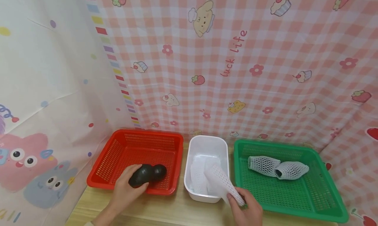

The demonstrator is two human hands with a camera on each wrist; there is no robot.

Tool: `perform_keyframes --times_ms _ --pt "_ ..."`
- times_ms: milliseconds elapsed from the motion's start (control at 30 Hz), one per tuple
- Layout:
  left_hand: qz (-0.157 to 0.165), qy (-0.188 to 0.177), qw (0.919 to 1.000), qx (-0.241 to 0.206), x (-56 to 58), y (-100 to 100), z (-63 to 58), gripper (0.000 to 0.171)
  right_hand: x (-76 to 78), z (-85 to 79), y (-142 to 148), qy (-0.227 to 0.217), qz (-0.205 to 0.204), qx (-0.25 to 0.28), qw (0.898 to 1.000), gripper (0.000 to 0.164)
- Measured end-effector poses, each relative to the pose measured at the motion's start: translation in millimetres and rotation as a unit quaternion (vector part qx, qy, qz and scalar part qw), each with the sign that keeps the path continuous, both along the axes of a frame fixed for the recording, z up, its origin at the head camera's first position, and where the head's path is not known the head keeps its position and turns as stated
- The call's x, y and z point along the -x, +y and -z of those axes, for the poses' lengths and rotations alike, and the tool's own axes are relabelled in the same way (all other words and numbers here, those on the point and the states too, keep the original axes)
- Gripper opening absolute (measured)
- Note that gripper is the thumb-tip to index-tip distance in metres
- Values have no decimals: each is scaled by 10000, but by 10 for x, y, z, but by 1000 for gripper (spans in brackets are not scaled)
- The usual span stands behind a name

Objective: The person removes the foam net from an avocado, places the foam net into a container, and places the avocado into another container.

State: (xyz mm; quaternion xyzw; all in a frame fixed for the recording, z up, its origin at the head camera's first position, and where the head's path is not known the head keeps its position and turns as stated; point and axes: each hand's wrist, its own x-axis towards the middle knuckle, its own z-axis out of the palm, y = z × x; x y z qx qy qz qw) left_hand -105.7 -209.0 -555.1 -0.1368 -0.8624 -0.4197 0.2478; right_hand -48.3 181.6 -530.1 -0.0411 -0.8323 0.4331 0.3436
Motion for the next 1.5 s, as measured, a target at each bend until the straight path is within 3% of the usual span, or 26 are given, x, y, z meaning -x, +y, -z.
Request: perform_keyframes --times_ms 233,500,633,900,1167,1500 --pt "-320 -163 9992 -175 105 -171 -4 71 66 69 33 212 -145 0 9997 40" --pt "-563 -278 9980 -92 164 -329 -21 68 125 76 19 469 -220 65 9986 38" --pt "-648 -524 9965 38 196 -406 -16 67 182 96 18 602 -259 29 9978 39" --pt "-622 -1026 9925 252 294 -523 -18 66 261 39 -31 202 -172 212 9994 32" --pt "-692 -1077 9913 290 400 -637 26 65 374 5 -81 -149 -14 240 9996 30" --pt "-720 -1230 9892 346 444 -757 69 65 450 -7 -164 -325 -31 348 9989 29"
